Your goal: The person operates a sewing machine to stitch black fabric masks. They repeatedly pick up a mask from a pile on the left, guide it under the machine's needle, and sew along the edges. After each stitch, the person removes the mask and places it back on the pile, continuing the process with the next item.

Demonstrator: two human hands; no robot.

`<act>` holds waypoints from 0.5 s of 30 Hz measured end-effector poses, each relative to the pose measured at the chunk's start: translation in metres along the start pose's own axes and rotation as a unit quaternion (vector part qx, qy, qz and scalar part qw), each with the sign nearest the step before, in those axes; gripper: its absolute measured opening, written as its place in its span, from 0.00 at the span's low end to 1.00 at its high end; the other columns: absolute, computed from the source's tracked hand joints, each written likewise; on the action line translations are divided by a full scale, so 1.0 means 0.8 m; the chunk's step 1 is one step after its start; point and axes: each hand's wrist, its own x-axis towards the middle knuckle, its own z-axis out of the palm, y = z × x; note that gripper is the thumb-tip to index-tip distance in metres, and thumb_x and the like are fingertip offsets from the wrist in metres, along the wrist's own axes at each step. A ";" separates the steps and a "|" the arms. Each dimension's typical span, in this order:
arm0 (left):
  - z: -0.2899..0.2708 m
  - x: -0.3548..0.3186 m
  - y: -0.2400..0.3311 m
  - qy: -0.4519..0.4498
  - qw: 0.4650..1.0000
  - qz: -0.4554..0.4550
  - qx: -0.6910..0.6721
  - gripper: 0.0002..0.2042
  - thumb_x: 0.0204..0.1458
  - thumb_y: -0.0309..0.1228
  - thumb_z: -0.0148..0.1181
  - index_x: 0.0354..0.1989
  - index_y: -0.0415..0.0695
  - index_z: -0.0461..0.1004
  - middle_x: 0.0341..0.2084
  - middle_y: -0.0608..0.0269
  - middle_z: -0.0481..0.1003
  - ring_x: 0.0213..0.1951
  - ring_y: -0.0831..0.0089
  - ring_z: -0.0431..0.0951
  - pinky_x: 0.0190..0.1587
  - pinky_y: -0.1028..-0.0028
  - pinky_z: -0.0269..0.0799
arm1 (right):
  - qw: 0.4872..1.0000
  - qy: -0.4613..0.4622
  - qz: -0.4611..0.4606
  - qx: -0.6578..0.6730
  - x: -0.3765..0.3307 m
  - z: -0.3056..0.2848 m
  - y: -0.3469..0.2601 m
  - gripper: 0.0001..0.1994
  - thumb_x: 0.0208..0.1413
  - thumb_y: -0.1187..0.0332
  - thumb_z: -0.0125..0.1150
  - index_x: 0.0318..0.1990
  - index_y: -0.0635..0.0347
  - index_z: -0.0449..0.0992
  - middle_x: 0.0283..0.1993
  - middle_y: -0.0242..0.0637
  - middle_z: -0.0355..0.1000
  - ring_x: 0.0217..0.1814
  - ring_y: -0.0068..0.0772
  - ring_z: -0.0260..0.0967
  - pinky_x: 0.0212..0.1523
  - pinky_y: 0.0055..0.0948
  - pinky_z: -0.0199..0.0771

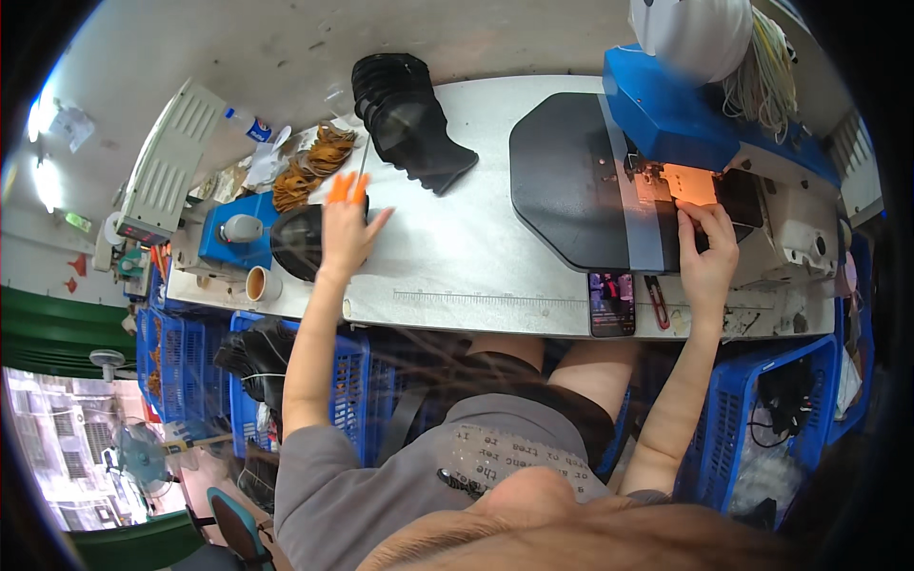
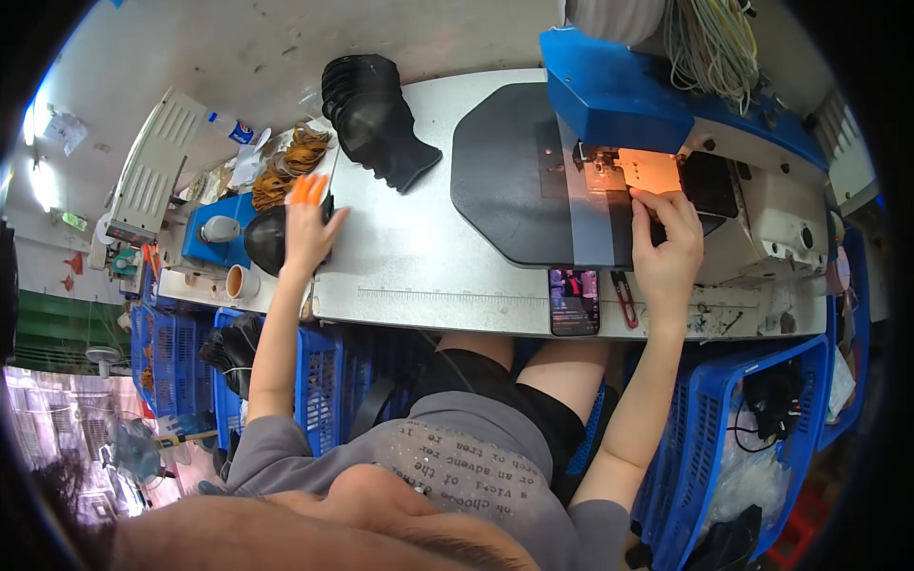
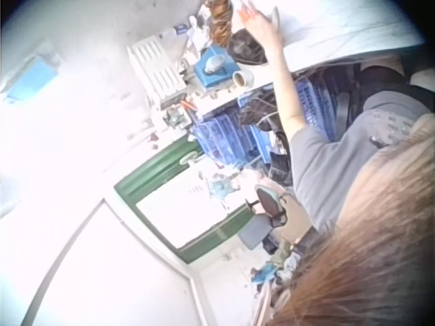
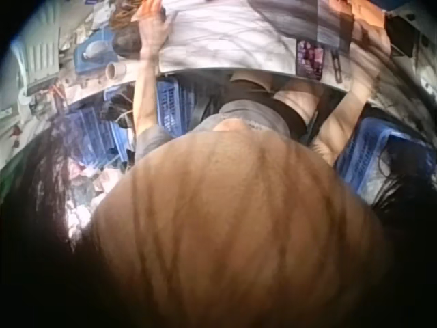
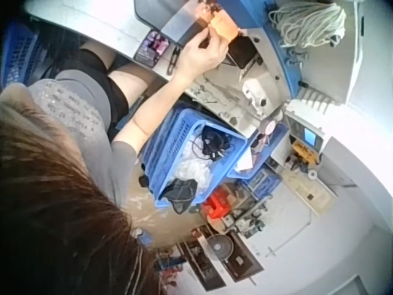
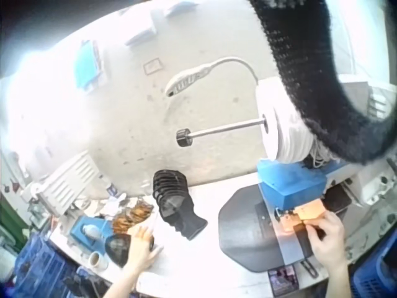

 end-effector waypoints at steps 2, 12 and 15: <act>0.038 0.022 0.028 -0.033 0.998 0.032 -0.037 0.29 0.53 0.40 0.64 0.62 0.43 0.66 0.59 0.44 0.66 0.65 0.47 0.60 0.66 0.54 0.54 | 1.000 0.008 0.003 0.013 0.001 0.003 0.000 0.05 0.53 0.76 0.63 0.37 0.62 0.80 0.32 0.35 0.72 0.35 0.33 0.70 0.41 0.31 0.68; 0.167 0.109 0.064 -0.004 0.999 0.005 -0.038 0.12 0.52 0.28 0.53 0.43 0.36 0.75 0.39 0.47 0.77 0.44 0.50 0.76 0.47 0.55 0.71 | 0.999 0.020 -0.012 0.028 0.005 0.002 -0.001 0.04 0.50 0.77 0.64 0.35 0.62 0.81 0.31 0.36 0.72 0.35 0.37 0.71 0.39 0.31 0.69; 0.105 0.128 0.073 0.052 0.993 -0.100 -0.042 0.14 0.59 0.34 0.53 0.30 0.36 0.78 0.25 0.44 0.76 0.28 0.47 0.78 0.33 0.52 0.72 | 1.000 0.013 -0.008 0.026 0.005 0.005 -0.006 0.04 0.50 0.76 0.64 0.34 0.60 0.82 0.31 0.35 0.73 0.35 0.37 0.71 0.39 0.32 0.69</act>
